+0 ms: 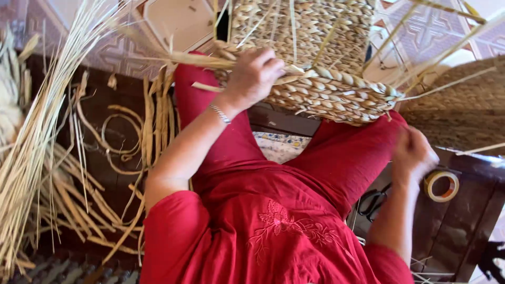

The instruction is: The person weaves dried fibers around a basket frame by hand and trims excess fiber strands using scissors.

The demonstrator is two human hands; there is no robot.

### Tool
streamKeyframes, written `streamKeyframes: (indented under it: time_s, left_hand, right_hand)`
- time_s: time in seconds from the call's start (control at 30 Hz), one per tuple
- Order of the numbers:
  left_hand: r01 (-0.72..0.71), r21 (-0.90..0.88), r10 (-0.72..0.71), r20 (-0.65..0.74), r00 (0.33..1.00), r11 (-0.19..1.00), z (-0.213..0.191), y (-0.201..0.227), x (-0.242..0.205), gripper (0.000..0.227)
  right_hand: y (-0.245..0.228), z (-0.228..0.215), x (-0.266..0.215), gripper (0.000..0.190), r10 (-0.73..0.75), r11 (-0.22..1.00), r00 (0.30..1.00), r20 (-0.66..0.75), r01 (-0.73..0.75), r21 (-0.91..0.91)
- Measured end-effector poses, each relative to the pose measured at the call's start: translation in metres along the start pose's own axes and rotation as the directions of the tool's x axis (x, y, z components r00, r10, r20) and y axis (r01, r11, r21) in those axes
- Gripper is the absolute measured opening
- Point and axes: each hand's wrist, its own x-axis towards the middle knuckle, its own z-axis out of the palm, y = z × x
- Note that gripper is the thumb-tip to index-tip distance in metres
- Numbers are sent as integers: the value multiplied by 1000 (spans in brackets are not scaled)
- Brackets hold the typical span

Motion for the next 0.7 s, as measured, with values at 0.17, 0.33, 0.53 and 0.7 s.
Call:
streamKeyframes:
  time_s: [0.17, 0.33, 0.53, 0.7]
  left_hand:
    - [-51, 18, 52, -63, 997, 999, 47, 3, 17, 19]
    - [-103, 50, 105, -50, 993, 993, 54, 0, 17, 15]
    - [-111, 150, 126, -96, 987, 982, 32, 15, 2, 21]
    - [90, 217, -107, 70, 992, 972, 23, 15, -42, 25]
  right_hand:
    - [-147, 10, 70, 14, -202, 900, 976, 81, 152, 408]
    - [-213, 43, 113, 23, -496, 760, 863, -98, 486, 432]
    - [-225, 79, 124, 20, -541, 777, 840, -48, 521, 354]
    - [-227, 85, 127, 11, -510, 806, 859, -36, 492, 330]
